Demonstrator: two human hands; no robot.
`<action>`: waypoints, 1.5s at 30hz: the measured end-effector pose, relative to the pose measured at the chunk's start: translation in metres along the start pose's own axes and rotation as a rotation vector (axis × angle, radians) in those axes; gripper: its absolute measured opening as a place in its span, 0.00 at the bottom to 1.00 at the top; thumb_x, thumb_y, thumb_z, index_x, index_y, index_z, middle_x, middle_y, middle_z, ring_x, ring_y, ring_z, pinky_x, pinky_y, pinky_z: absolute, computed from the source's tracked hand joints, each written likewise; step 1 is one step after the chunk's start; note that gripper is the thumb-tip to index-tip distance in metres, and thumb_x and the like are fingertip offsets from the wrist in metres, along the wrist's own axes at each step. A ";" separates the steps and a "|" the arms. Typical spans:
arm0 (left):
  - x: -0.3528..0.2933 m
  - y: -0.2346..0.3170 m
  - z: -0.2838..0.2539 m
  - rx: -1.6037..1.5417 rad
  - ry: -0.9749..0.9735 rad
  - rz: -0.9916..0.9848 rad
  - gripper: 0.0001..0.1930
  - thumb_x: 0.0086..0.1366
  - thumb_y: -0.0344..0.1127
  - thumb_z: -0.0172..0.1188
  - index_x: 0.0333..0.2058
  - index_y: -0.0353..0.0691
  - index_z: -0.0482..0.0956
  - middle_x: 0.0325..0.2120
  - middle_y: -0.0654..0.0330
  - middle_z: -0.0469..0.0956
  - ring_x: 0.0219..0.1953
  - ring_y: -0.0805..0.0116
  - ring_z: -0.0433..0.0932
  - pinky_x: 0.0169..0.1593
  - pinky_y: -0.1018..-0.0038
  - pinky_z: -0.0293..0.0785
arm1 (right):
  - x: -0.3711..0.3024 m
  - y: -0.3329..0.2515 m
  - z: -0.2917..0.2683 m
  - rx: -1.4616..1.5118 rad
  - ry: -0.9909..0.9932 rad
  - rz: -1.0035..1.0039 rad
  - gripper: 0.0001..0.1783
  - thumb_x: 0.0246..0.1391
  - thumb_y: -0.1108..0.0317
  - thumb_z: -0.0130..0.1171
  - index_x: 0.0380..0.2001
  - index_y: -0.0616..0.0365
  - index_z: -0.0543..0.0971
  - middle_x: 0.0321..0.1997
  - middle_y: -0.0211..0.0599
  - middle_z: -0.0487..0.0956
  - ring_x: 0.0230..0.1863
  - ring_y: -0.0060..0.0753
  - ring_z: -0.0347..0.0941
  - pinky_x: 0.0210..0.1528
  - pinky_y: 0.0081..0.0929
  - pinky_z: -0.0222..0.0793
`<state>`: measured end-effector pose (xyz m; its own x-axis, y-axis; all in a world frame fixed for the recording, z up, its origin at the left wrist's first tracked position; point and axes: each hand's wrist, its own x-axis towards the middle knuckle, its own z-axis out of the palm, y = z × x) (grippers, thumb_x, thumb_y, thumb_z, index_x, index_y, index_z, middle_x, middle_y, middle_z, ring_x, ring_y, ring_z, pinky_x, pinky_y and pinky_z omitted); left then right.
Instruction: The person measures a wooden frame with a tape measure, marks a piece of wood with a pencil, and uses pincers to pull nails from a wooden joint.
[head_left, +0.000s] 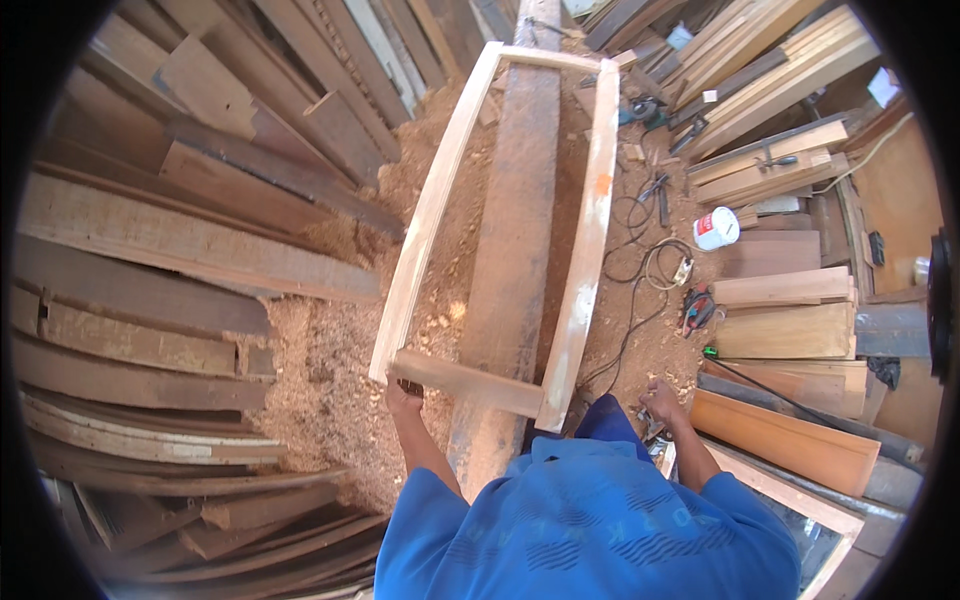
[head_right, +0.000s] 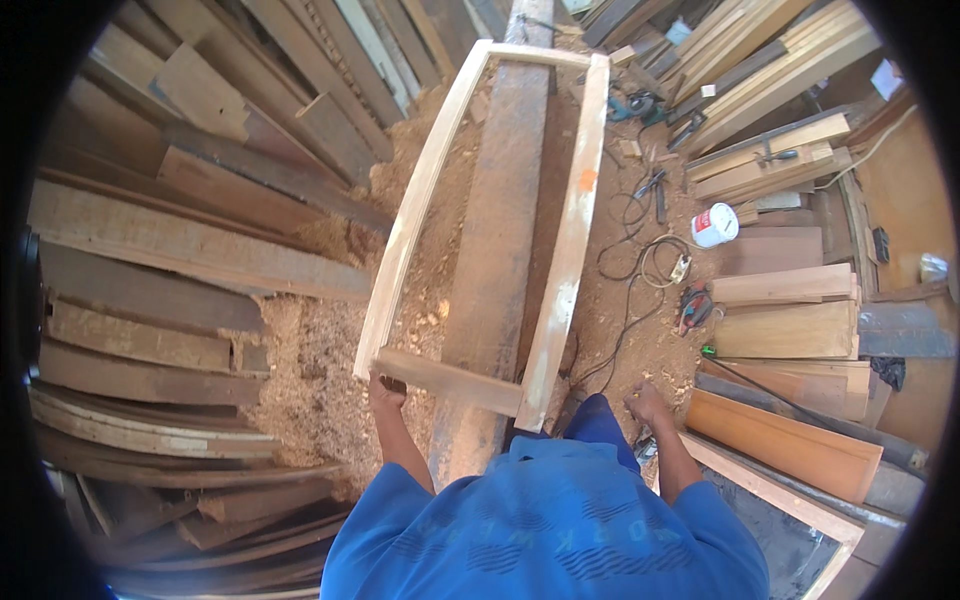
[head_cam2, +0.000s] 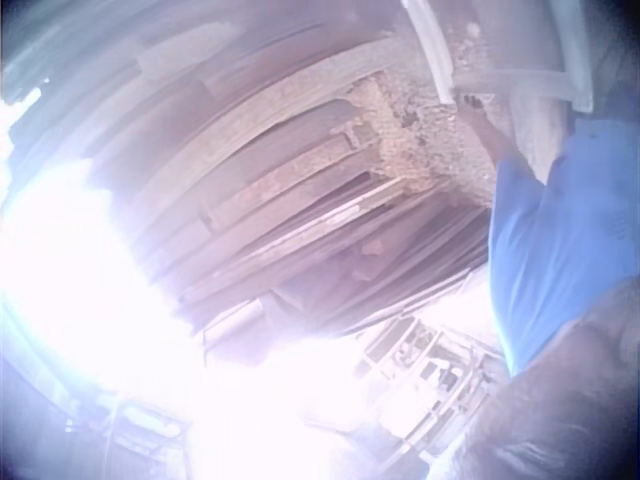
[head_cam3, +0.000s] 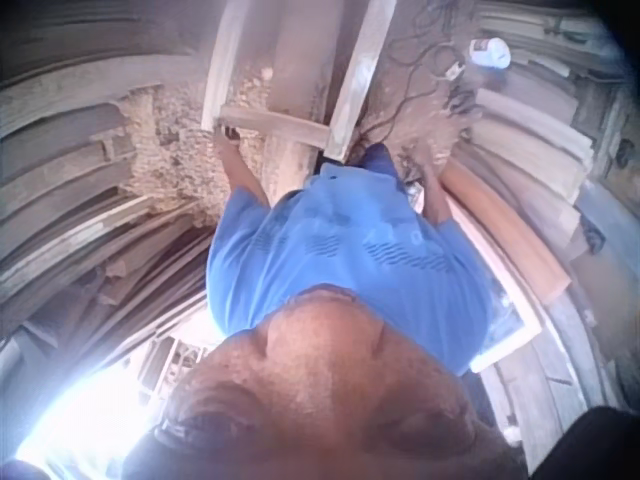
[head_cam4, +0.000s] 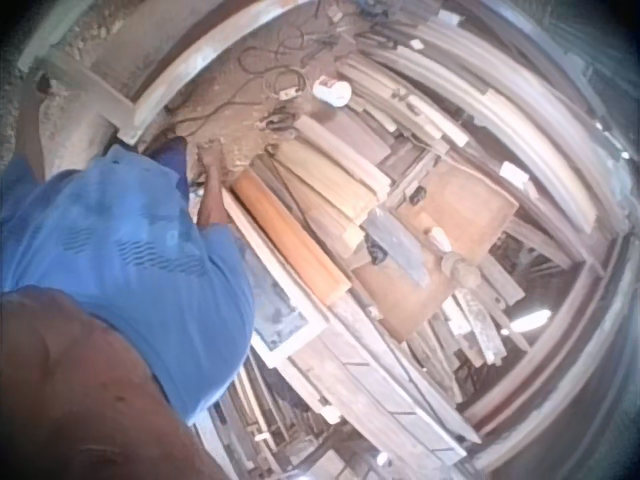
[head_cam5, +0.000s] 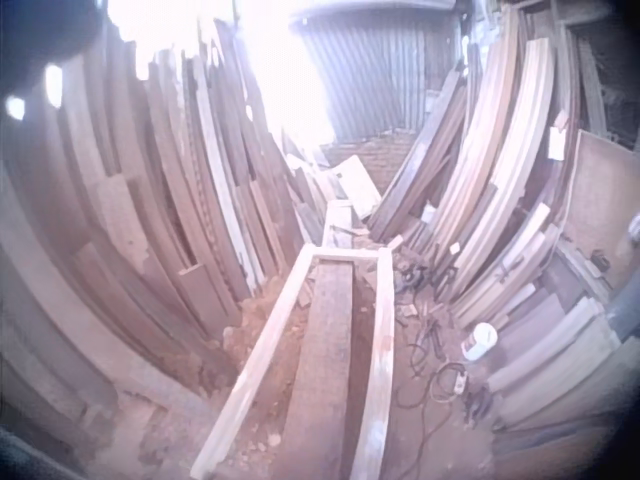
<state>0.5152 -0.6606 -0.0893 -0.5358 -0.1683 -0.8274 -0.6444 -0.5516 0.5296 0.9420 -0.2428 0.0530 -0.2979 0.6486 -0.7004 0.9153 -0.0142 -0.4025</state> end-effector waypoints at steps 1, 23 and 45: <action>-0.009 -0.014 0.017 0.009 -0.024 -0.023 0.32 0.67 0.59 0.54 0.57 0.39 0.71 0.52 0.51 0.75 0.55 0.51 0.73 0.58 0.54 0.70 | 0.002 0.006 -0.005 -0.036 -0.023 0.036 0.28 0.48 0.59 0.67 0.49 0.66 0.74 0.48 0.53 0.78 0.48 0.47 0.77 0.50 0.36 0.72; -0.072 -0.072 0.030 1.258 0.594 0.527 0.29 0.64 0.46 0.61 0.58 0.34 0.69 0.45 0.45 0.79 0.48 0.49 0.79 0.48 0.57 0.77 | 0.147 0.045 -0.067 -0.487 -0.259 -0.168 0.23 0.44 0.55 0.67 0.39 0.62 0.83 0.38 0.55 0.82 0.41 0.51 0.81 0.44 0.39 0.76; -0.157 -0.141 0.002 0.968 0.121 0.211 0.24 0.67 0.54 0.55 0.43 0.35 0.76 0.25 0.57 0.78 0.18 0.67 0.75 0.17 0.74 0.71 | 0.229 0.122 -0.151 -0.555 0.073 -0.337 0.28 0.36 0.58 0.73 0.44 0.54 0.80 0.50 0.56 0.76 0.55 0.57 0.70 0.57 0.48 0.66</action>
<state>0.6893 -0.5552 -0.0337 -0.6660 -0.2978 -0.6839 -0.7384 0.3935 0.5477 1.0264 0.0190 -0.0673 -0.5914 0.5994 -0.5394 0.7849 0.5811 -0.2150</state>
